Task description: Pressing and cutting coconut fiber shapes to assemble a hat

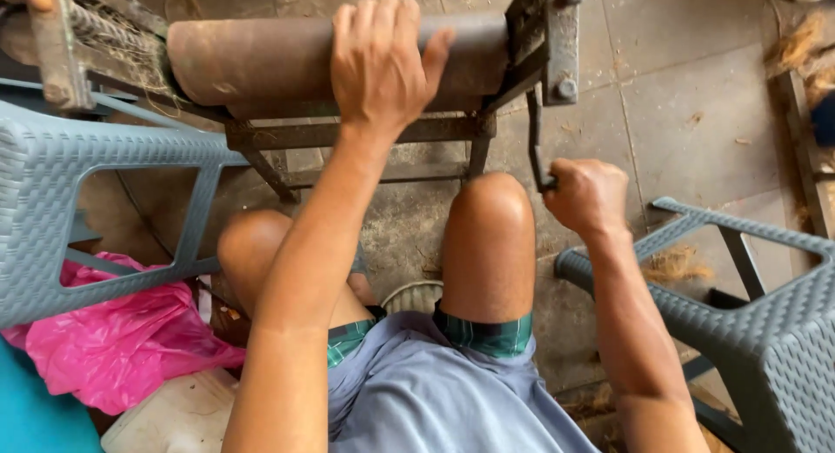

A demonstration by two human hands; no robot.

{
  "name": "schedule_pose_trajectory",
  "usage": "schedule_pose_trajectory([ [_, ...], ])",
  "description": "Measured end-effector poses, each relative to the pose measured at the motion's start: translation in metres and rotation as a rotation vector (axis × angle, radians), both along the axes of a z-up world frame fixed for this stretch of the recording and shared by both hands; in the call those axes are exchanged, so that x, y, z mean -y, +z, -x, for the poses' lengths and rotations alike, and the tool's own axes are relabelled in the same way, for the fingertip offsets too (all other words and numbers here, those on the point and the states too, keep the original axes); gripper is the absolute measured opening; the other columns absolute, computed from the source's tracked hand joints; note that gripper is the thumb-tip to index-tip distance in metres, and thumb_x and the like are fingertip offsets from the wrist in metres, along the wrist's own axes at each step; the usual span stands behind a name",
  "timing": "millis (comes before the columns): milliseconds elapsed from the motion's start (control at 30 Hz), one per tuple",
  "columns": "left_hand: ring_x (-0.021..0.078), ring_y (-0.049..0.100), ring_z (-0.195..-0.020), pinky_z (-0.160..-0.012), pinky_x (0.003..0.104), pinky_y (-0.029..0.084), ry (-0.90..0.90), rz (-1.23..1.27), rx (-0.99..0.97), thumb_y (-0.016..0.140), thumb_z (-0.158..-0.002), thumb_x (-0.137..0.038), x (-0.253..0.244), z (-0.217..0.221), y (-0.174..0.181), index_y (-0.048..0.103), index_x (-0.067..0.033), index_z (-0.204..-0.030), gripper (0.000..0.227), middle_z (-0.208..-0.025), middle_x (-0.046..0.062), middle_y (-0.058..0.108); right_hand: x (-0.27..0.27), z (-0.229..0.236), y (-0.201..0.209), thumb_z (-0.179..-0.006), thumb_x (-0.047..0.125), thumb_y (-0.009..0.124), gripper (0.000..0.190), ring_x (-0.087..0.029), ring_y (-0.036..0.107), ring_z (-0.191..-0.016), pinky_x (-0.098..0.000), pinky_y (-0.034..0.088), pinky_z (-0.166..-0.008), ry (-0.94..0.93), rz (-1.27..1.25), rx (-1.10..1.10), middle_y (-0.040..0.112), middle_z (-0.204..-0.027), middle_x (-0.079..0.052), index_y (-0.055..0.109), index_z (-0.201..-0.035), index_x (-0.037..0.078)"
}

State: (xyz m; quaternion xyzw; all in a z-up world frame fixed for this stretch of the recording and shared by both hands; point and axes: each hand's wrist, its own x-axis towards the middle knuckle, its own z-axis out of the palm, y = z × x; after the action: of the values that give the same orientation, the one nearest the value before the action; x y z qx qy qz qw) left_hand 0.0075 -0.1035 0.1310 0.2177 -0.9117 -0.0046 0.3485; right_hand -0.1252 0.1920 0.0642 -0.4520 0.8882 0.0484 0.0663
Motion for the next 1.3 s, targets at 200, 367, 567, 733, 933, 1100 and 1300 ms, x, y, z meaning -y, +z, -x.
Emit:
schedule_pose_trajectory([
  [200,0.029,0.066,-0.094,-0.086,0.044,0.05,0.031,0.19,-0.105,0.026,-0.106,-0.053,-0.004,-0.005,0.0,0.067,-0.0021,-0.105,0.065,-0.101,0.013,0.069,0.01,-0.001,0.022,-0.09,0.02,0.065,0.022,-0.01,0.054,-0.047,-0.0285,0.048,-0.045,0.007,-0.031,-0.058,0.057,-0.052,0.008,0.069,-0.069,0.025],
  [367,0.0307,0.056,-0.063,-0.061,0.045,0.041,0.006,0.009,0.013,0.038,-0.103,-0.048,0.008,0.007,0.01,0.061,-0.0106,-0.074,0.053,-0.071,0.011,0.061,0.001,-0.006,-0.044,-0.065,0.021,0.063,0.003,-0.039,0.056,-0.055,-0.0451,0.042,-0.046,-0.077,-0.078,0.077,0.06,-0.058,-0.007,0.063,-0.066,0.018],
  [567,0.0286,0.064,-0.093,-0.086,0.043,0.049,0.045,0.146,-0.101,0.031,-0.105,-0.047,-0.009,-0.008,-0.004,0.066,-0.0044,-0.103,0.055,-0.102,0.012,0.068,0.019,0.008,0.062,-0.088,0.018,0.061,0.018,-0.014,0.055,-0.048,-0.0322,0.05,-0.053,-0.055,-0.11,0.022,0.06,-0.054,0.006,0.067,-0.071,0.023],
  [733,0.0295,0.059,-0.072,-0.07,0.044,0.044,0.026,0.035,-0.05,0.035,-0.103,-0.044,0.003,0.004,0.001,0.062,-0.0057,-0.084,0.051,-0.08,0.012,0.064,0.011,-0.007,-0.004,-0.081,0.025,0.062,0.012,-0.021,0.055,-0.052,-0.0335,0.048,-0.049,-0.074,-0.14,0.049,0.06,-0.057,0.004,0.066,-0.069,0.023],
  [933,0.0251,0.056,-0.059,-0.062,0.042,0.043,0.06,-0.1,0.094,0.037,-0.101,-0.045,0.006,0.011,0.006,0.063,-0.0101,-0.073,0.052,-0.067,0.009,0.063,0.009,-0.005,-0.024,-0.069,0.02,0.06,0.007,-0.035,0.061,-0.059,-0.0447,0.047,-0.05,-0.079,-0.151,0.095,0.066,-0.062,-0.005,0.066,-0.072,0.019],
  [1100,0.0298,0.065,-0.09,-0.085,0.045,0.049,0.026,0.116,-0.105,0.032,-0.104,-0.044,-0.013,-0.009,-0.002,0.066,-0.0032,-0.101,0.053,-0.1,0.013,0.068,0.009,-0.002,0.053,-0.077,0.023,0.066,0.006,-0.024,0.062,-0.056,-0.0395,0.048,-0.048,-0.078,-0.097,-0.006,0.065,-0.061,0.001,0.07,-0.073,0.023],
  [1300,0.0347,0.059,-0.066,-0.064,0.05,0.042,0.082,-0.133,0.123,0.052,-0.095,-0.041,0.009,0.011,0.001,0.064,-0.0093,-0.071,0.042,-0.07,0.015,0.068,0.0,-0.012,-0.06,-0.072,0.022,0.063,0.008,-0.03,0.062,-0.058,-0.0418,0.049,-0.049,-0.062,-0.138,0.097,0.067,-0.063,-0.003,0.068,-0.069,0.018],
])
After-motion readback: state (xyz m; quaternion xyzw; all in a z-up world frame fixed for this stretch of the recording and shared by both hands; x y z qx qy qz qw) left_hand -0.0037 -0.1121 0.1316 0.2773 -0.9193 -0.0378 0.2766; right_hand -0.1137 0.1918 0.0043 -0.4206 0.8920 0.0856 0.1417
